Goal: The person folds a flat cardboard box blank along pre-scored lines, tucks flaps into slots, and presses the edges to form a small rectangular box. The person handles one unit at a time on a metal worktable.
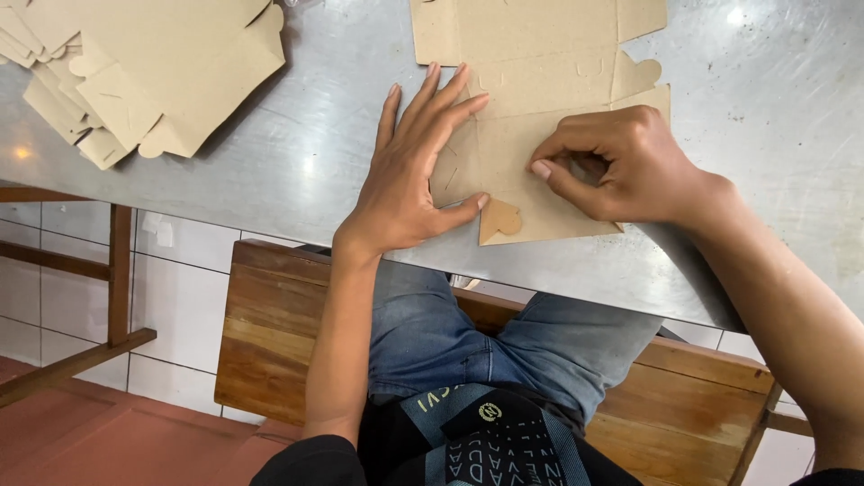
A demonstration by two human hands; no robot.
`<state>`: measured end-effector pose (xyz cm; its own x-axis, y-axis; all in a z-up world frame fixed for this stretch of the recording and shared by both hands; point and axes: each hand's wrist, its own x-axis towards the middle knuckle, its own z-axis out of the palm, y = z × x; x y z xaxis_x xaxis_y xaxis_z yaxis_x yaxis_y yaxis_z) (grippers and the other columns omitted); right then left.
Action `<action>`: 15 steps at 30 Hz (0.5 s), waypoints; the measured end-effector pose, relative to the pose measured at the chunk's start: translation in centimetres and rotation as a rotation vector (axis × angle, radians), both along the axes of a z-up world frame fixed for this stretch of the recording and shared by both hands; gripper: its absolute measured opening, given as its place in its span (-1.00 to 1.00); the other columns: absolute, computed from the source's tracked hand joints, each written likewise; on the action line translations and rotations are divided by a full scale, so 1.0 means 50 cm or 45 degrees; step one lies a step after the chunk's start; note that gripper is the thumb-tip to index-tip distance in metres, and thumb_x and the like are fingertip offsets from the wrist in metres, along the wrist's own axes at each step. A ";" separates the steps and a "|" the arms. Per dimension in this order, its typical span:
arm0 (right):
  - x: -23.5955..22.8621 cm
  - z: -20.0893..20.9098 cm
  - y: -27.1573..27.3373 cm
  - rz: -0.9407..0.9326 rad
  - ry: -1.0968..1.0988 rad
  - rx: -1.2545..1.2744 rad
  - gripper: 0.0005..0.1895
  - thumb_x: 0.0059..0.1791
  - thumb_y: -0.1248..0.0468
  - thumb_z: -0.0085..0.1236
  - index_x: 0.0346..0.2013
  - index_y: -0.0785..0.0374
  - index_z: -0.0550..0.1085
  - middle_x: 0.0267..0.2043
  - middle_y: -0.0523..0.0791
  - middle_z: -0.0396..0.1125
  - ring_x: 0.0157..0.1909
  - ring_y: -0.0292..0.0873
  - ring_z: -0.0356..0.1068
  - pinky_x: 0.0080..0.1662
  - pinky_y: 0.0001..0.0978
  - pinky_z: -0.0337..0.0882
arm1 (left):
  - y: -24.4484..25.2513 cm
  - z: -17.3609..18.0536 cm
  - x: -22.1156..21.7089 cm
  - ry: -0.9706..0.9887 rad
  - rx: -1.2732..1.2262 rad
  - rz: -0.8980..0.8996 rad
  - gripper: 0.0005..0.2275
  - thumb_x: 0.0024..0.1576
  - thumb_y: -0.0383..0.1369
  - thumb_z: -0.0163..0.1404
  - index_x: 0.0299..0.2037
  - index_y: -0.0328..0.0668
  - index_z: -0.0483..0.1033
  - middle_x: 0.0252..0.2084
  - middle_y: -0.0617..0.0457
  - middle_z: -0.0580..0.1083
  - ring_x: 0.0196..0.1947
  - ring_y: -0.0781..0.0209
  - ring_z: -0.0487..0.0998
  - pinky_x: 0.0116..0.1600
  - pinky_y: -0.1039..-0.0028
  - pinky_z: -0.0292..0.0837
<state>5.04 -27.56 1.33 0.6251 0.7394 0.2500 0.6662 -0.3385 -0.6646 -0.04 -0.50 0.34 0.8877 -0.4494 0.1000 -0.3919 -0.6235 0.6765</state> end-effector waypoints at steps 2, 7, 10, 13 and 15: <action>-0.001 -0.002 0.004 0.016 -0.038 0.024 -0.91 0.09 0.34 0.22 -0.28 0.28 0.61 -0.48 -0.17 0.41 -0.57 -0.27 0.24 -0.44 -0.44 0.18 | 0.000 0.002 -0.002 0.000 -0.001 0.001 -0.31 0.22 -0.15 0.20 0.51 0.02 0.10 0.64 -0.01 -0.02 0.68 -0.08 -0.17 0.68 -0.12 -0.47; -0.002 -0.002 0.006 0.052 -0.090 0.031 -0.94 0.07 0.33 0.27 -0.29 0.23 0.61 -0.47 -0.20 0.42 -0.49 -0.28 0.36 -0.43 -0.46 0.29 | -0.001 -0.003 -0.001 -0.030 0.013 0.010 -0.33 0.22 -0.20 0.24 0.49 0.01 0.15 0.63 -0.03 0.01 0.67 -0.09 -0.14 0.68 -0.12 -0.45; -0.003 -0.005 0.005 0.028 -0.088 0.020 -0.91 0.09 0.33 0.25 -0.30 0.24 0.61 -0.49 -0.21 0.39 -0.56 -0.29 0.26 -0.46 -0.46 0.21 | 0.001 0.000 0.000 -0.019 0.005 -0.010 -0.29 0.19 -0.15 0.25 0.50 0.02 0.12 0.64 -0.03 -0.01 0.68 -0.10 -0.16 0.68 -0.12 -0.47; 0.001 -0.009 0.004 0.010 -0.058 0.039 -0.91 0.09 0.34 0.23 -0.30 0.26 0.59 -0.48 -0.18 0.39 -0.58 -0.26 0.22 -0.46 -0.43 0.16 | 0.005 0.003 0.002 0.018 0.007 -0.046 -0.21 0.16 -0.10 0.29 0.53 0.03 0.08 0.65 -0.07 -0.06 0.69 -0.13 -0.22 0.67 -0.15 -0.52; 0.002 -0.008 0.004 -0.005 -0.030 0.041 -0.91 0.09 0.34 0.23 -0.29 0.28 0.60 -0.47 -0.17 0.41 -0.58 -0.26 0.21 -0.44 -0.44 0.16 | 0.008 0.002 0.003 0.029 0.033 -0.076 -0.13 0.12 -0.08 0.36 0.55 0.03 0.03 0.66 -0.07 -0.12 0.69 -0.13 -0.27 0.67 -0.16 -0.55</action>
<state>5.16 -27.35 0.93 0.6217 0.7283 0.2884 0.6805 -0.3200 -0.6591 0.13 -0.11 0.45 0.8613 -0.5037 0.0673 -0.4133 -0.6173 0.6695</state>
